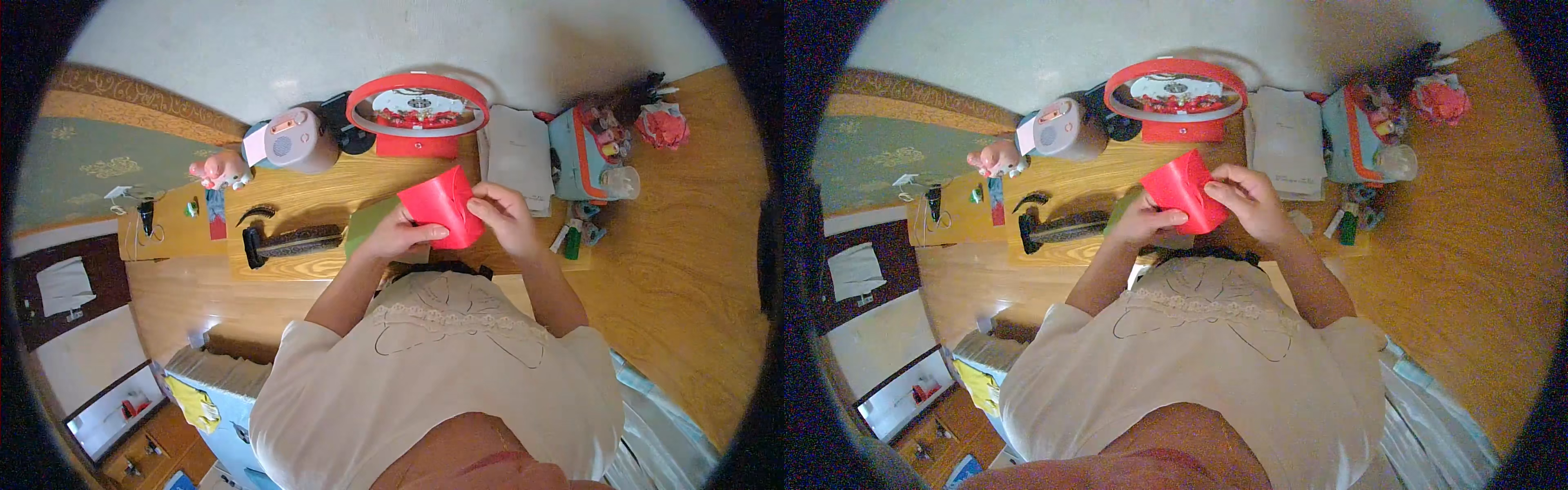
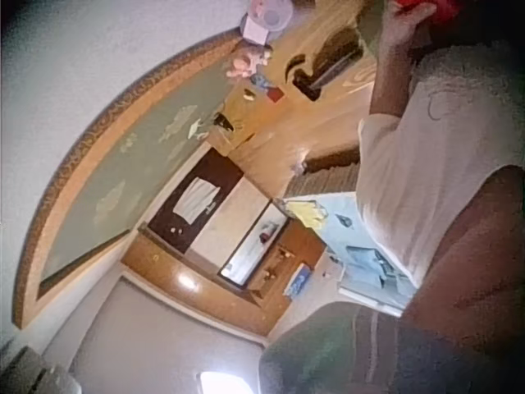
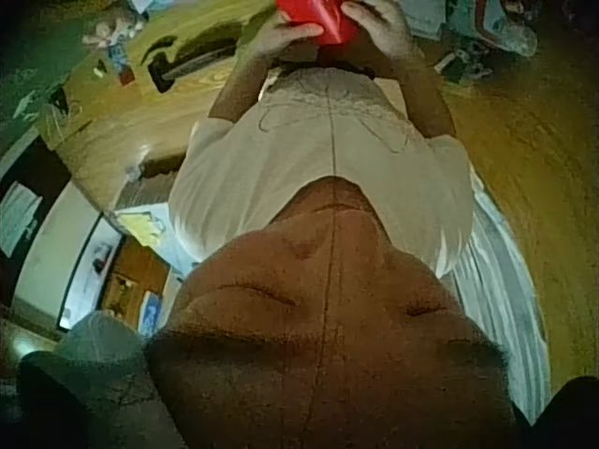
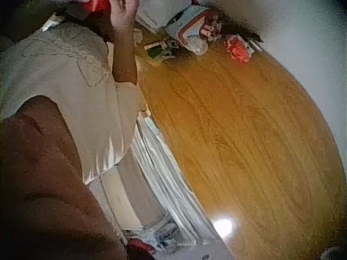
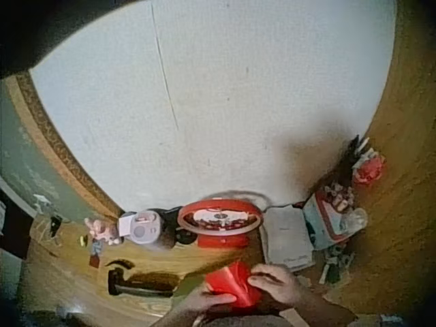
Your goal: Organizing jewelry items into a container and sorting through papers and a box on a desk.
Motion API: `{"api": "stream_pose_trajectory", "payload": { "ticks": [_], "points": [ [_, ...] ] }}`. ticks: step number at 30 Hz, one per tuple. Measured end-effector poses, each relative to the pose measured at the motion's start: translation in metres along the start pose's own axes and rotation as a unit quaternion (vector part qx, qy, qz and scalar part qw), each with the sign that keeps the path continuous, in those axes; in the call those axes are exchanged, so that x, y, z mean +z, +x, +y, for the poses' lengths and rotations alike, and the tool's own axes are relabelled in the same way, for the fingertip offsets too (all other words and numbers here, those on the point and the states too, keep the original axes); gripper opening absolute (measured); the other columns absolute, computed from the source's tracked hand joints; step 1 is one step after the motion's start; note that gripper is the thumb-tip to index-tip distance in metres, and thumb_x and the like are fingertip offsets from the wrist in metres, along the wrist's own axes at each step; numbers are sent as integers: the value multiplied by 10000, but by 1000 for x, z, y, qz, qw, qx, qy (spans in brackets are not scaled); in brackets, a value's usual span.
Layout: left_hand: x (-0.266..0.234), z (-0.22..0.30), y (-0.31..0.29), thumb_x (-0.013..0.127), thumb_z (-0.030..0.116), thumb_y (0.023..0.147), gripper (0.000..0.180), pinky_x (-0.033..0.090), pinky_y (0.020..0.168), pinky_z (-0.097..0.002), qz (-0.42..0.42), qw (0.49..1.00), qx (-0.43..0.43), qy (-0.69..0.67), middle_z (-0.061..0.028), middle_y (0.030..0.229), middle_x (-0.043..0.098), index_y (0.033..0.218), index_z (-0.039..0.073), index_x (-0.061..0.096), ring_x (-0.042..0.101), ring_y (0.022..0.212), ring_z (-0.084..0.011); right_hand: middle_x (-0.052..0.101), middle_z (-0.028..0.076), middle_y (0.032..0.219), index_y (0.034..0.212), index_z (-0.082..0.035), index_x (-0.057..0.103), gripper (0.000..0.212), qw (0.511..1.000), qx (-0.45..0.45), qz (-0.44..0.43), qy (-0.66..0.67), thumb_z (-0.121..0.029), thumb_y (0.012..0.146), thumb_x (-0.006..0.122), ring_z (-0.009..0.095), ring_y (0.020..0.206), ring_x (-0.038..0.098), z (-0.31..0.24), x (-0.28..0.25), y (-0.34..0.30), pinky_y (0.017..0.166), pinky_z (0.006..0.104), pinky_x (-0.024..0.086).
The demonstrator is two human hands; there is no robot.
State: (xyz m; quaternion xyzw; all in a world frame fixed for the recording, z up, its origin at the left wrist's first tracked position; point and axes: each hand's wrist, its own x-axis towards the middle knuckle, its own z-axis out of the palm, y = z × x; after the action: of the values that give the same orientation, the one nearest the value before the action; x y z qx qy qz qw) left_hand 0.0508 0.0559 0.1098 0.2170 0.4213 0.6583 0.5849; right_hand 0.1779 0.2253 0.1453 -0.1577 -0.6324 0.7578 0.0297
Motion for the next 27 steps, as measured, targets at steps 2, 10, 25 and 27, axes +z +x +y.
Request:
{"api": "stream_pose_trajectory", "payload": {
  "ticks": [2,10,25,27],
  "points": [
    [-3,1,5,678,81,776,286,447,811,-278,15,998,-7,59,11,963,622,1050,79,596,557,925,-89,551,-33,831,929,-29,579,127,999,-32,19,8,-127,850,591,39,776,493,-13,7,-1,663,196,400],
    [0,4,4,673,72,776,271,455,797,-273,-48,989,82,110,5,976,628,1037,59,601,564,908,-84,524,-57,784,929,-43,582,119,999,3,-34,-8,-130,848,591,-7,718,436,-10,-4,-4,598,178,348],
    [6,5,6,659,74,794,230,457,778,-263,-59,991,89,84,5,965,622,1018,49,614,555,888,-76,617,37,994,1076,-9,577,308,989,24,-66,133,-149,809,639,118,888,570,6,0,-2,813,278,449],
    [12,8,8,656,82,800,223,460,771,-263,-9,995,73,74,5,947,625,1016,46,616,557,870,-76,621,22,946,1027,-21,597,250,996,19,-22,84,-157,820,627,108,886,568,-1,1,1,814,267,449]
  ]
}}
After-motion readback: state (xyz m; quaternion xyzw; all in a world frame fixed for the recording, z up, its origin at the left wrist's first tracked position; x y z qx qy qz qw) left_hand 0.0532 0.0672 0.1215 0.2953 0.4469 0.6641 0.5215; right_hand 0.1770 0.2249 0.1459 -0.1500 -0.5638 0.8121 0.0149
